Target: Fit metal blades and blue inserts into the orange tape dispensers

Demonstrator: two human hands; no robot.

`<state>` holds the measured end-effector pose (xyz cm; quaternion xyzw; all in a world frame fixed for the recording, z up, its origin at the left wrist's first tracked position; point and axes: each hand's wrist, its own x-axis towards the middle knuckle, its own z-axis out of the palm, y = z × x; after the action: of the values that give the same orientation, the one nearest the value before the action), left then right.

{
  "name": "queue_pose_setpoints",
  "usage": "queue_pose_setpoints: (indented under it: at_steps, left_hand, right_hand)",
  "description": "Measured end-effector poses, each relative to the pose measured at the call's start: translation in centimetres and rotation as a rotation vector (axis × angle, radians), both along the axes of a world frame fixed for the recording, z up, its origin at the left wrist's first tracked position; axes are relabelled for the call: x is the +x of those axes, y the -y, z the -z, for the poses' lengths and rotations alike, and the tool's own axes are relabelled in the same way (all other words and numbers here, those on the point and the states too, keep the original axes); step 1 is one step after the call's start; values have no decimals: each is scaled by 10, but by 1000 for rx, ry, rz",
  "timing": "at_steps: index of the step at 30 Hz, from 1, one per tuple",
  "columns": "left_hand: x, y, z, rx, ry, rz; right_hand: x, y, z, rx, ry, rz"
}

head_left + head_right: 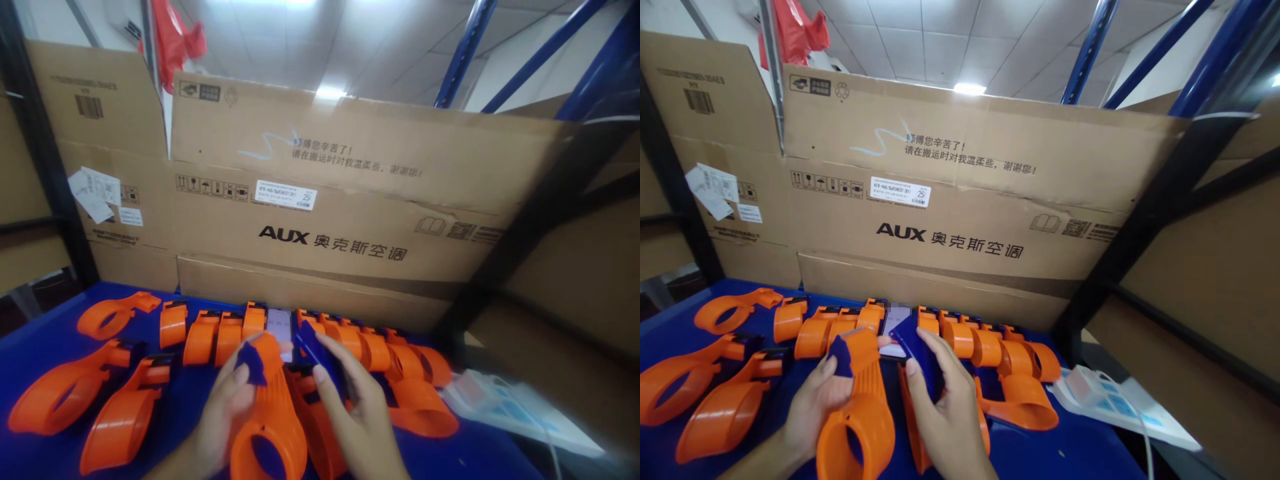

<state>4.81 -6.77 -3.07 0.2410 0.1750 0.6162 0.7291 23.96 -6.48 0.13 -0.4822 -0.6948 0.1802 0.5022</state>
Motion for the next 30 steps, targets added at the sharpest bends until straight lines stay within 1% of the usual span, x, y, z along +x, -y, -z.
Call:
queue_pose_setpoints:
  at_steps: [3,7,10,15,19,30]
  left_hand:
    - [2,-1,-3,-3,-6,2]
    - [1,-5,3,10,-133,-166]
    - [1,-7,5,39,-204,-193]
    - [3,-3,-1,87,-245,-227]
    - [4,-3,-6,128,-259,-231]
    - [2,-4,-8,131,-275,-227]
  right_hand:
    - [5,-2,-5,-50,-140,-55]
    - [10,-1,-9,-103,-241,-222]
    - [10,2,-11,-131,-235,-303]
    - [8,3,-11,-129,-187,-302]
    - [7,3,-10,-112,-157,-298]
    - [8,0,-5,-112,-95,-296]
